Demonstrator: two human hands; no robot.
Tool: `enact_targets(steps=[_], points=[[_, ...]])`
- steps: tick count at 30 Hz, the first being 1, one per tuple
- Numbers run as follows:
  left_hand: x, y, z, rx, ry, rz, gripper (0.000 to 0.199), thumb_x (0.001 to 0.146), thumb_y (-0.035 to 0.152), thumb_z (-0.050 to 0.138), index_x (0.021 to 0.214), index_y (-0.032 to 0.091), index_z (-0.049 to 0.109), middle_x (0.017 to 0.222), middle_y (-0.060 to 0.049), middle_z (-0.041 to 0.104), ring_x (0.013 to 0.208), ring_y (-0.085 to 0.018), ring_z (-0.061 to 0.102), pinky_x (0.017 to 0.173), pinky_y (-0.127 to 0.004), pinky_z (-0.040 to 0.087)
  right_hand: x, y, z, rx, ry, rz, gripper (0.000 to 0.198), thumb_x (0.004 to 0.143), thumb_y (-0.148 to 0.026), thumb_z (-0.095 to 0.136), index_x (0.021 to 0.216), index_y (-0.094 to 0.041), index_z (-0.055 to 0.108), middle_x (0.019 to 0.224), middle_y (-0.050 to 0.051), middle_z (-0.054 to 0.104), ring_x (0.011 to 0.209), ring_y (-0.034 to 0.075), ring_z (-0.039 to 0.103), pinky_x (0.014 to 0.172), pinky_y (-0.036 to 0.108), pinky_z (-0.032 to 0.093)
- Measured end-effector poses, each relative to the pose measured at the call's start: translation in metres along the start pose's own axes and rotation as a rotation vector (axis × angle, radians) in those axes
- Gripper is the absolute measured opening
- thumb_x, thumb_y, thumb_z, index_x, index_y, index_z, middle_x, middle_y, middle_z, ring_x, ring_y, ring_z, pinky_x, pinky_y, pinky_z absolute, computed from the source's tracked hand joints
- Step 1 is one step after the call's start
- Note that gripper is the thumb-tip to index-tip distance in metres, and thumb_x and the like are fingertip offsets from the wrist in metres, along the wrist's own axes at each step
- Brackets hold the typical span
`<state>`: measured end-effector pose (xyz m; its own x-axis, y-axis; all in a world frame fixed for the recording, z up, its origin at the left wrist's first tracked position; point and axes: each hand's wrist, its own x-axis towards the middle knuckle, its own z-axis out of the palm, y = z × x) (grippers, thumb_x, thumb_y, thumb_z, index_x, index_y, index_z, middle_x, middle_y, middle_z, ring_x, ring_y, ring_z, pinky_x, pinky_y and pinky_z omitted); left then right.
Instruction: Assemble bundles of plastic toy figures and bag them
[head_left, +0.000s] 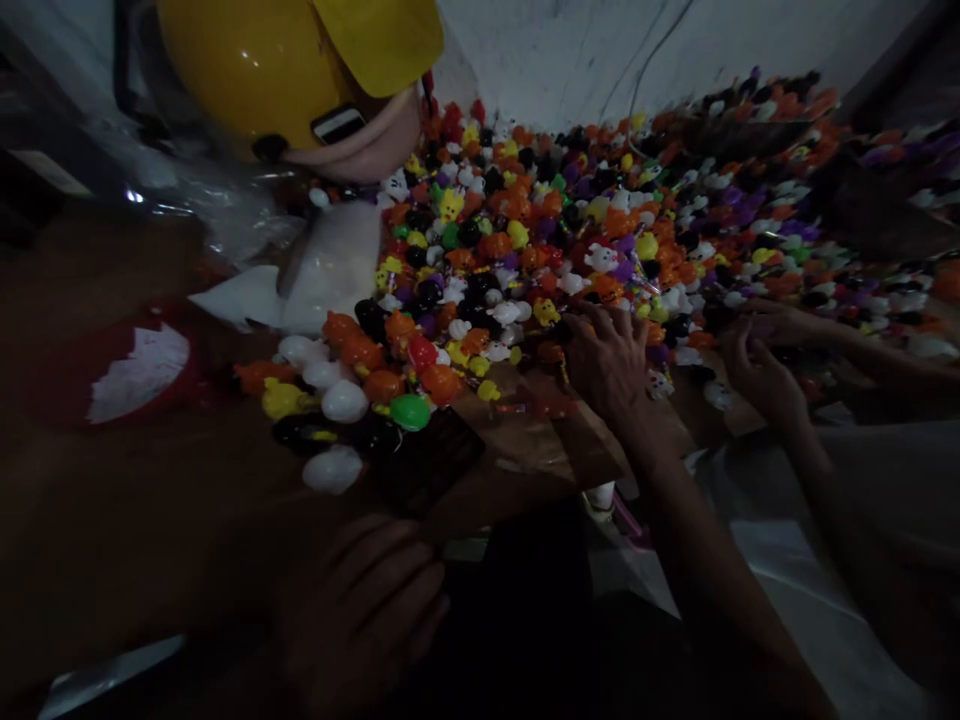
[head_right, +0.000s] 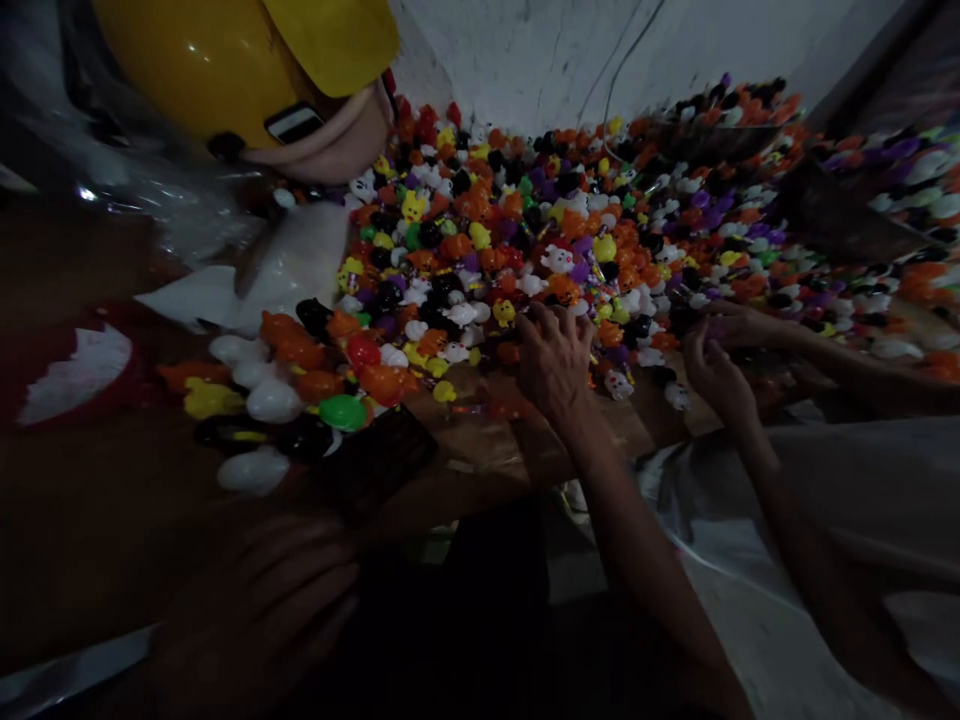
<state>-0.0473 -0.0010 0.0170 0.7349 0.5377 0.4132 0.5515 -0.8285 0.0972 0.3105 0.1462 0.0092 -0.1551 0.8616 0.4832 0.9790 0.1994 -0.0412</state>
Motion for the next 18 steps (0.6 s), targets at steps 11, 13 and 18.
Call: enact_targets(steps=[11,13,18], points=[[-0.025,-0.011,0.084,0.196,0.053,-0.252,0.047,0.098,0.001,0.047,0.137,0.022,0.063,0.141,-0.010,0.068,0.132,-0.030,0.063,0.117,-0.051,0.042,0.027,0.014,0.023,-0.069,-0.009,-0.171,0.040,0.092,-0.020,0.050,0.129,-0.019,0.066,0.132,0.014,0.068,0.122,0.033,0.053,0.110,0.055,0.027],[-0.029,-0.013,0.086,0.146,0.005,-0.260,0.048,0.100,0.005,0.047,0.142,0.024,0.060,0.146,-0.009,0.064,0.136,-0.031,0.060,0.119,-0.052,0.040,0.038,0.000,0.025,-0.072,-0.004,-0.163,0.039,0.093,-0.020,0.050,0.130,-0.020,0.065,0.130,0.013,0.069,0.121,0.033,0.054,0.107,0.054,0.031],[-0.027,-0.012,0.083,-0.011,0.018,-0.423,0.040,0.105,0.019,0.049,0.144,0.019,0.057,0.143,-0.009,0.066,0.133,-0.027,0.062,0.116,-0.047,0.048,0.076,-0.028,0.040,-0.001,-0.228,-0.163,0.032,0.093,-0.014,0.053,0.120,-0.015,0.070,0.124,0.015,0.073,0.128,0.035,0.054,0.113,0.063,0.029]])
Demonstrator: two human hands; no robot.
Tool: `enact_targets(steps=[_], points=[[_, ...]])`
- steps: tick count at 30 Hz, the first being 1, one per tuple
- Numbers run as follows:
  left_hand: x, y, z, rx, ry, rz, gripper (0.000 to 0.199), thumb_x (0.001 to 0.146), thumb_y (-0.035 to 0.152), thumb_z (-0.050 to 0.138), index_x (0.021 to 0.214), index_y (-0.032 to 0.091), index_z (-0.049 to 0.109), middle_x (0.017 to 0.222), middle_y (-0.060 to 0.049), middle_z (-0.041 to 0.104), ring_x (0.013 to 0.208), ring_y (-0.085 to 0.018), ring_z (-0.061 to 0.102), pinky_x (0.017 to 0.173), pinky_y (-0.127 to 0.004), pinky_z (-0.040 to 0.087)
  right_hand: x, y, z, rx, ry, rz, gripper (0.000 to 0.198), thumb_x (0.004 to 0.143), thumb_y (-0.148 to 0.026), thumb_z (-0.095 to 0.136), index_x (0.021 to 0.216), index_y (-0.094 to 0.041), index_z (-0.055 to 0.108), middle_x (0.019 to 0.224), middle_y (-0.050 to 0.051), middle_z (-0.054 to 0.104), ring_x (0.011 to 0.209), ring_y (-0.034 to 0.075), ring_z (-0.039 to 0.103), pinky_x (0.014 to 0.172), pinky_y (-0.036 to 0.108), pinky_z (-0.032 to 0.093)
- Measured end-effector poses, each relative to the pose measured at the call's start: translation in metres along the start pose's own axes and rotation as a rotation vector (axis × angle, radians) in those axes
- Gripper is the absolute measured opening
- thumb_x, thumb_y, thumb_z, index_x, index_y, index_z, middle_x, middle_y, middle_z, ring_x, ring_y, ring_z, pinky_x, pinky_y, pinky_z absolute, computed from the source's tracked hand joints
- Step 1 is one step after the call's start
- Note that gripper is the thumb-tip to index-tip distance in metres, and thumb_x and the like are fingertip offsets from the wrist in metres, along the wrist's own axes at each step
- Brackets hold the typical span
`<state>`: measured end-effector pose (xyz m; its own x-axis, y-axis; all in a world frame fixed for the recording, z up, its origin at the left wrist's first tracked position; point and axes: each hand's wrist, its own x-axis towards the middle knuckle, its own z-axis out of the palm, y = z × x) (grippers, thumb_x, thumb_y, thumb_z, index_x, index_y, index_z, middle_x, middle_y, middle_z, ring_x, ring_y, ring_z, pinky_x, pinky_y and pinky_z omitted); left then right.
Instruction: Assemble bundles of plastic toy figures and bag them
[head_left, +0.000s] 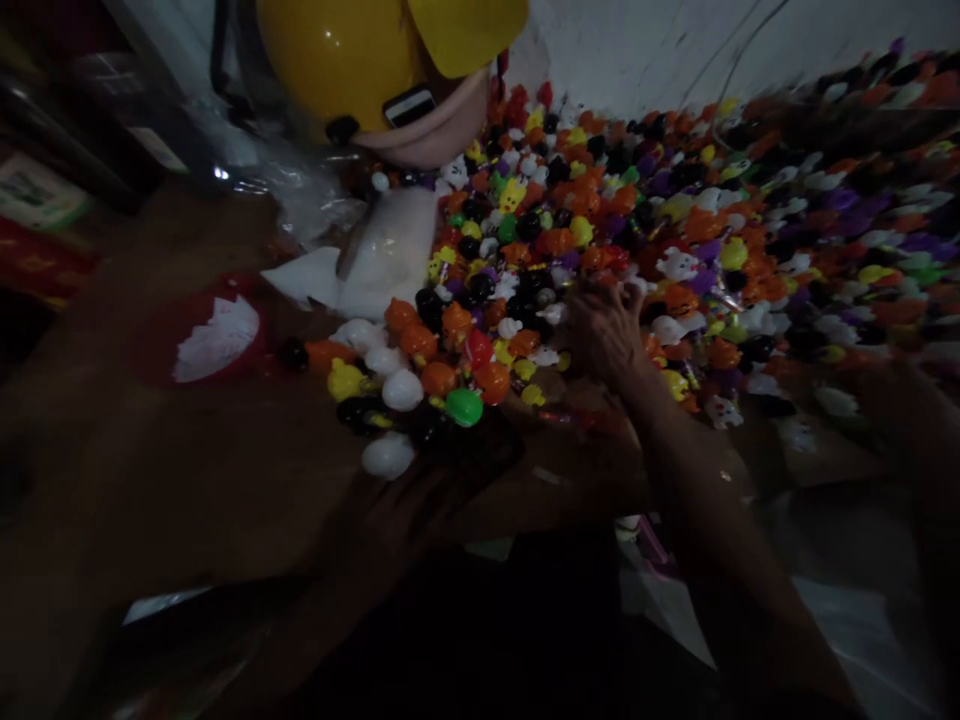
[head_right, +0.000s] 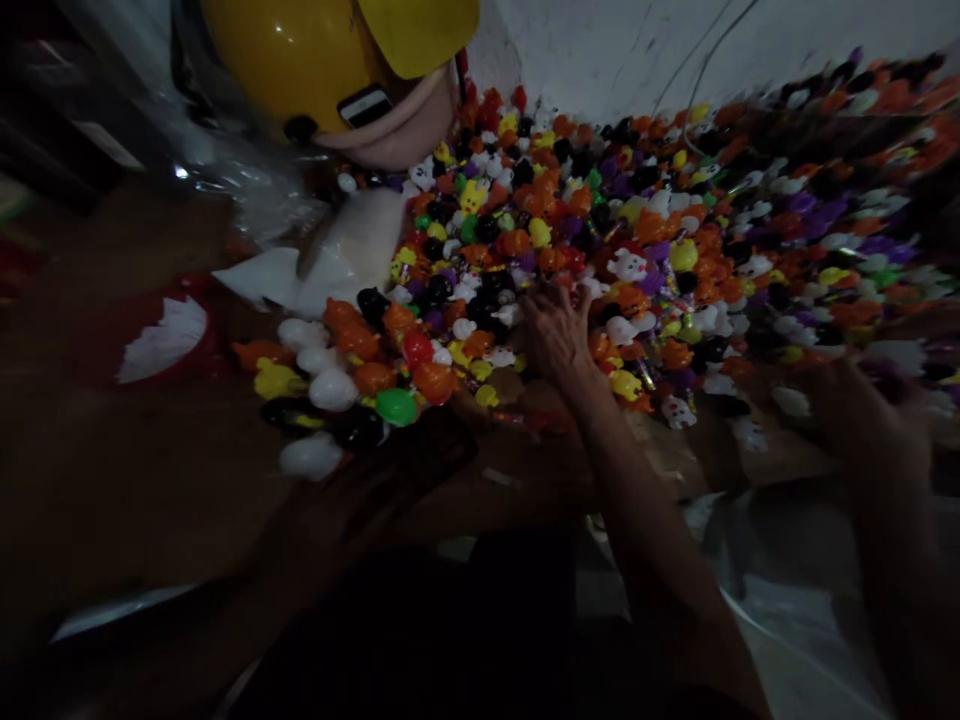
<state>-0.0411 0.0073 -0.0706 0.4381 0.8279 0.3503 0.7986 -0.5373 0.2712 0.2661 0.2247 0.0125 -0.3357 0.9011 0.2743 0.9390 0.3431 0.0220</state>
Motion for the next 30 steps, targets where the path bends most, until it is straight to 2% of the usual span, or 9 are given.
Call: enact_targets(steps=[2,5,7,10,14,18,20,25,30], points=[[0.005,0.005,-0.005,-0.066,0.016,-0.090,0.033,0.105,0.026,0.052,0.136,0.018,0.063,0.139,-0.010,0.069,0.128,-0.026,0.065,0.111,-0.044,0.053,0.009,-0.004,-0.005,0.043,-0.027,-0.002,0.029,0.095,-0.015,0.053,0.118,-0.013,0.071,0.117,0.016,0.074,0.128,0.035,0.057,0.118,0.067,0.025],[0.015,0.010,-0.011,-0.119,0.066,-0.183,0.027,0.102,0.029,0.060,0.125,0.018,0.068,0.131,-0.009,0.072,0.123,-0.024,0.068,0.110,-0.042,0.055,0.002,-0.016,-0.025,0.096,0.183,-0.132,0.037,0.102,-0.031,0.050,0.133,-0.018,0.064,0.121,0.015,0.072,0.131,0.036,0.058,0.119,0.068,0.028],[0.020,0.009,-0.012,-0.174,0.068,-0.205,0.029,0.102,0.027,0.060,0.128,0.016,0.067,0.135,-0.011,0.070,0.129,-0.023,0.065,0.115,-0.041,0.052,-0.018,-0.029,-0.045,0.119,0.310,-0.241,0.045,0.104,-0.043,0.049,0.142,-0.021,0.057,0.125,0.015,0.069,0.129,0.036,0.058,0.114,0.064,0.038],[0.023,0.006,-0.010,-0.246,0.076,-0.237,0.032,0.103,0.027,0.059,0.131,0.013,0.065,0.139,-0.012,0.068,0.134,-0.022,0.062,0.118,-0.040,0.051,-0.068,-0.053,-0.063,0.203,0.310,-0.251,0.049,0.103,-0.041,0.053,0.151,-0.031,0.049,0.129,0.013,0.065,0.121,0.033,0.063,0.101,0.055,0.052],[0.020,0.003,-0.006,-0.244,0.087,-0.197,0.036,0.103,0.030,0.059,0.134,0.013,0.064,0.140,-0.012,0.068,0.135,-0.024,0.062,0.117,-0.044,0.052,-0.134,-0.083,-0.039,0.394,0.266,-0.275,0.042,0.102,-0.032,0.056,0.144,-0.028,0.059,0.116,0.013,0.070,0.101,0.028,0.070,0.078,0.042,0.060],[0.014,0.002,-0.003,-0.229,0.185,-0.170,0.026,0.102,0.030,0.061,0.123,0.016,0.070,0.133,-0.011,0.072,0.131,-0.025,0.065,0.118,-0.047,0.050,-0.159,-0.105,0.011,0.302,0.160,-0.341,0.032,0.104,-0.028,0.050,0.129,-0.020,0.069,0.118,0.014,0.071,0.107,0.028,0.066,0.094,0.045,0.055],[0.010,-0.001,-0.005,-0.273,0.274,-0.216,0.017,0.101,0.027,0.061,0.111,0.018,0.072,0.121,-0.008,0.077,0.122,-0.022,0.069,0.109,-0.041,0.056,-0.162,-0.110,0.026,0.307,0.090,-0.290,0.036,0.105,-0.028,0.048,0.136,-0.022,0.064,0.123,0.014,0.070,0.110,0.028,0.064,0.100,0.048,0.051],[0.002,-0.010,-0.015,-0.340,0.365,-0.452,0.007,0.095,0.021,0.063,0.098,0.020,0.069,0.100,-0.004,0.074,0.097,-0.019,0.071,0.088,-0.032,0.059,-0.172,-0.100,0.022,0.450,0.069,-0.120,0.066,0.103,-0.033,0.049,0.164,-0.021,0.029,0.141,0.017,0.059,0.127,0.033,0.055,0.104,0.051,0.049],[0.007,-0.011,-0.010,-0.256,0.298,-0.526,0.015,0.088,0.019,0.069,0.102,0.020,0.065,0.100,-0.004,0.073,0.100,-0.022,0.068,0.096,-0.039,0.055,-0.176,-0.093,0.011,0.188,-0.040,-0.145,0.040,0.101,-0.028,0.048,0.138,-0.024,0.064,0.132,0.012,0.065,0.111,0.033,0.053,0.093,0.051,0.046]])
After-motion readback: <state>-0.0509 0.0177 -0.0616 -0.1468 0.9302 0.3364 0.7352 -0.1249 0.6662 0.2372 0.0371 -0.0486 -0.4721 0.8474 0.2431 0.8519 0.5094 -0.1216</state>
